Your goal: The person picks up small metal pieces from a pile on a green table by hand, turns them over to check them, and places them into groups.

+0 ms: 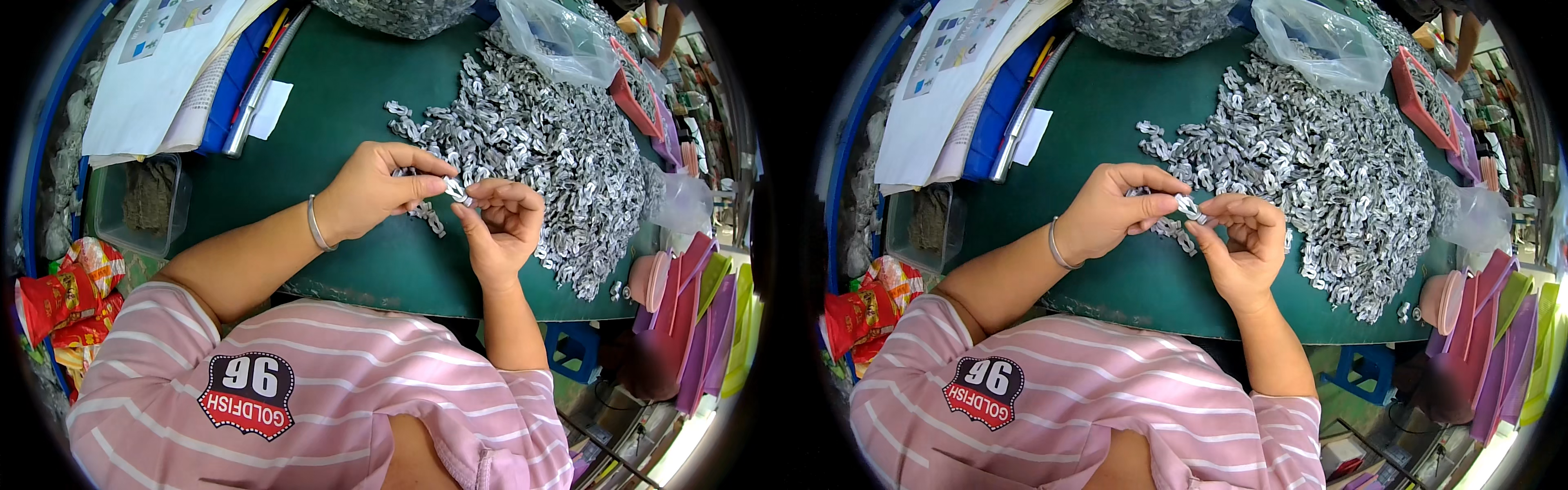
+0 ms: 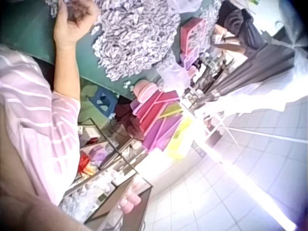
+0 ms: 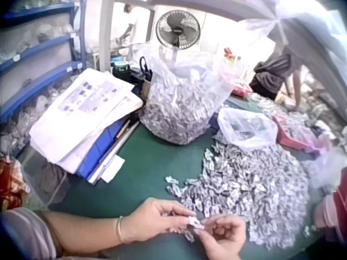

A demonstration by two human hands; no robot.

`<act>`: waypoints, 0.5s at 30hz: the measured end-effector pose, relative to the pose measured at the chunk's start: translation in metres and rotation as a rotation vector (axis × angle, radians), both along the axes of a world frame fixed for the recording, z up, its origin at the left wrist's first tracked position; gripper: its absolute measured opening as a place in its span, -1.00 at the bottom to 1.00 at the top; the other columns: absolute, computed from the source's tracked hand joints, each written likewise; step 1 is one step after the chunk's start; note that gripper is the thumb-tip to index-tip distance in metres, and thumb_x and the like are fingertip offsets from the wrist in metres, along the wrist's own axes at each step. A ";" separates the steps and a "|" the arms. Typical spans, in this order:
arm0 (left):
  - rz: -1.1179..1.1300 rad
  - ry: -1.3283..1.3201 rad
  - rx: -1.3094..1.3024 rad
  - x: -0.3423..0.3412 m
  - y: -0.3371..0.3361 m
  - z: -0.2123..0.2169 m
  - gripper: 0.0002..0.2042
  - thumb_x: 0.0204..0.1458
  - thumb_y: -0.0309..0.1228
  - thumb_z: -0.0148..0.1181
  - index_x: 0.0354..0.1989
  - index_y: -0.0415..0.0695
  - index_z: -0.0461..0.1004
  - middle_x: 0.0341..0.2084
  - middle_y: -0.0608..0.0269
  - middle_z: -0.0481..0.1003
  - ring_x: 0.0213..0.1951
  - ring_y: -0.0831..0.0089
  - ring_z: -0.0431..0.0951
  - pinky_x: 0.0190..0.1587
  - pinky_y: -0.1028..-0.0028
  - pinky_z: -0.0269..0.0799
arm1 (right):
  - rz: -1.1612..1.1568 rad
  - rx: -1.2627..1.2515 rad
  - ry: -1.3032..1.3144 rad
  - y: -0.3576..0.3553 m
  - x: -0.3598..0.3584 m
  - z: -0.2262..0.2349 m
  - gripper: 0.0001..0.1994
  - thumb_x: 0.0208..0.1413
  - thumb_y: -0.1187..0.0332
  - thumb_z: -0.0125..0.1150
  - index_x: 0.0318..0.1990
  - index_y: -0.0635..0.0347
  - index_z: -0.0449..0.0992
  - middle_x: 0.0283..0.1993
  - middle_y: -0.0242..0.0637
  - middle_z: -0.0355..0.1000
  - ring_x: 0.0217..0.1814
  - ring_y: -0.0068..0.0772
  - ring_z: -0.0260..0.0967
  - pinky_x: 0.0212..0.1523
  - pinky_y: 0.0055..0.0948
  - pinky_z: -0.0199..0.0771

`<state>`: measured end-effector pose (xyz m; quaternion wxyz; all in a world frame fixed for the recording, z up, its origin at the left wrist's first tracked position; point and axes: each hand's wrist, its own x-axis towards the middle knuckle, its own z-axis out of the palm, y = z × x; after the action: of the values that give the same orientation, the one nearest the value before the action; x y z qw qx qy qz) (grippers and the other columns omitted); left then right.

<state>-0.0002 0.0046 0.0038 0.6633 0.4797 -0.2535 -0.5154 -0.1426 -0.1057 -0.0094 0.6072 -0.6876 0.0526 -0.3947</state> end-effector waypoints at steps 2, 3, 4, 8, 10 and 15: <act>-0.014 0.089 -0.025 0.001 -0.001 -0.007 -0.83 -0.06 -0.49 0.20 -0.26 -0.22 0.52 -0.63 0.41 0.41 -0.64 0.72 0.30 -0.61 0.73 0.19 | 0.006 -0.020 -0.022 0.002 0.000 0.001 -0.58 -0.17 0.75 0.19 -0.16 0.28 0.18 -0.21 -0.07 0.35 -0.17 -0.38 0.38 -0.22 -0.52 0.45; -0.024 0.177 -0.049 0.001 -0.001 -0.009 -0.82 -0.06 -0.50 0.19 -0.25 -0.22 0.52 -0.64 0.40 0.40 -0.64 0.71 0.30 -0.62 0.72 0.18 | 0.006 -0.016 -0.022 0.002 0.000 0.000 -0.58 -0.17 0.75 0.19 -0.16 0.28 0.18 -0.21 -0.07 0.35 -0.17 -0.38 0.38 -0.22 -0.52 0.45; -0.024 0.178 -0.045 0.002 -0.002 -0.010 -0.82 -0.06 -0.50 0.19 -0.25 -0.22 0.52 -0.64 0.40 0.40 -0.64 0.71 0.30 -0.62 0.72 0.18 | 0.025 -0.021 -0.032 0.002 0.000 0.000 -0.58 -0.16 0.76 0.18 -0.15 0.28 0.18 -0.20 -0.05 0.35 -0.16 -0.37 0.38 -0.21 -0.50 0.46; -0.056 0.274 -0.057 0.004 -0.002 -0.012 -0.82 -0.04 -0.51 0.17 -0.24 -0.24 0.50 -0.65 0.41 0.38 -0.63 0.71 0.30 -0.63 0.72 0.17 | 0.048 -0.035 -0.039 0.001 -0.001 -0.001 -0.59 -0.13 0.76 0.14 -0.12 0.31 0.18 -0.20 -0.02 0.36 -0.18 -0.35 0.39 -0.17 -0.46 0.47; -0.067 0.288 -0.060 0.004 -0.003 -0.013 -0.82 -0.03 -0.50 0.17 -0.23 -0.25 0.50 -0.64 0.40 0.38 -0.63 0.71 0.30 -0.63 0.72 0.17 | 0.012 0.012 -0.027 0.002 -0.001 0.002 -0.65 -0.10 0.73 0.15 -0.15 0.32 0.22 -0.22 -0.06 0.37 -0.21 -0.39 0.39 -0.21 -0.49 0.47; -0.074 0.440 -0.045 0.009 -0.002 -0.012 -0.82 0.00 -0.49 0.14 -0.23 -0.27 0.48 -0.52 0.33 0.43 -0.59 0.72 0.30 -0.62 0.74 0.17 | -0.082 -0.111 0.340 -0.017 -0.008 0.012 -0.83 -0.11 0.58 0.25 -0.33 0.31 0.40 -0.32 -0.21 0.40 -0.33 -0.48 0.39 -0.37 -0.53 0.41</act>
<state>0.0084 0.0026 -0.0084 0.6938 0.3311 -0.1318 -0.6259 -0.1508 -0.1223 0.0025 0.5338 -0.7743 0.1607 -0.2996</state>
